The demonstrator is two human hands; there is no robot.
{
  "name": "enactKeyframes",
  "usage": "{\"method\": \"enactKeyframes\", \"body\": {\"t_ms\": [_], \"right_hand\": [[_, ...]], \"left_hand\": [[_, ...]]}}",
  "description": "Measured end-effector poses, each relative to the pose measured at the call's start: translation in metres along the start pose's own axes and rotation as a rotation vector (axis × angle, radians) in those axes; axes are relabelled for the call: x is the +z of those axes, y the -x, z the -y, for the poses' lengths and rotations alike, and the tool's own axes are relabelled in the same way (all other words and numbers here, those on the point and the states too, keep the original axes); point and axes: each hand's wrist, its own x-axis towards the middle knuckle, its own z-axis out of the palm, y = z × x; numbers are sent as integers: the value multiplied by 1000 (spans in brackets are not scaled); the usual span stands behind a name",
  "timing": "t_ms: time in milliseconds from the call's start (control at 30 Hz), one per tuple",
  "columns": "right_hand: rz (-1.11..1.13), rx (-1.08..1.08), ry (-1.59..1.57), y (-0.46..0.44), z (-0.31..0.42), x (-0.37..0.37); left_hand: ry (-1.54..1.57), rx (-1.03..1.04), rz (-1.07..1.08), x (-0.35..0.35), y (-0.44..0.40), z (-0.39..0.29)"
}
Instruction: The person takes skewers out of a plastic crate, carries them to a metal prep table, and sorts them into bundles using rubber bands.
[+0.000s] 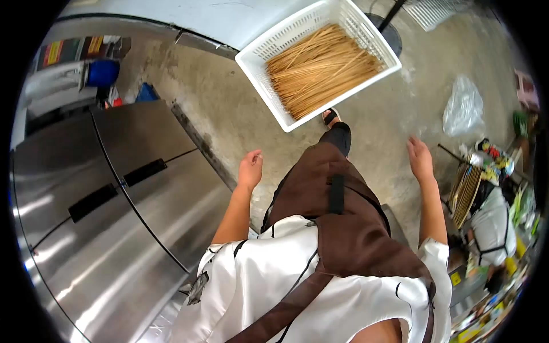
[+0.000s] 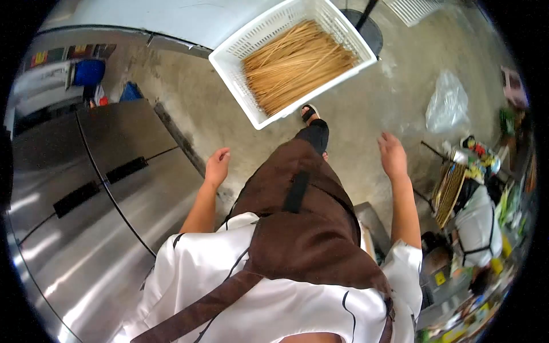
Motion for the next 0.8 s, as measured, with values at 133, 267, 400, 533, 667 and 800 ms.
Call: {"method": "enactKeyframes", "body": {"t_ms": [133, 267, 400, 533, 667, 800], "right_hand": [[104, -296, -41, -100, 72, 25], [304, -424, -99, -165, 134, 63], [408, -575, -11, -242, 155, 111], [549, -596, 220, -322, 163, 181], [357, -865, 334, -380, 138, 268], [785, -736, 432, -379, 132, 288]], "left_hand": [[80, -18, -81, 36, -28, -12], [29, 226, -161, 64, -88, -69], [-96, 393, -180, 104, -164, -101], [-218, 344, -147, 144, -220, -108], [-183, 247, -224, 186, -259, -104], [-236, 360, -286, 207, -307, -99]]}}
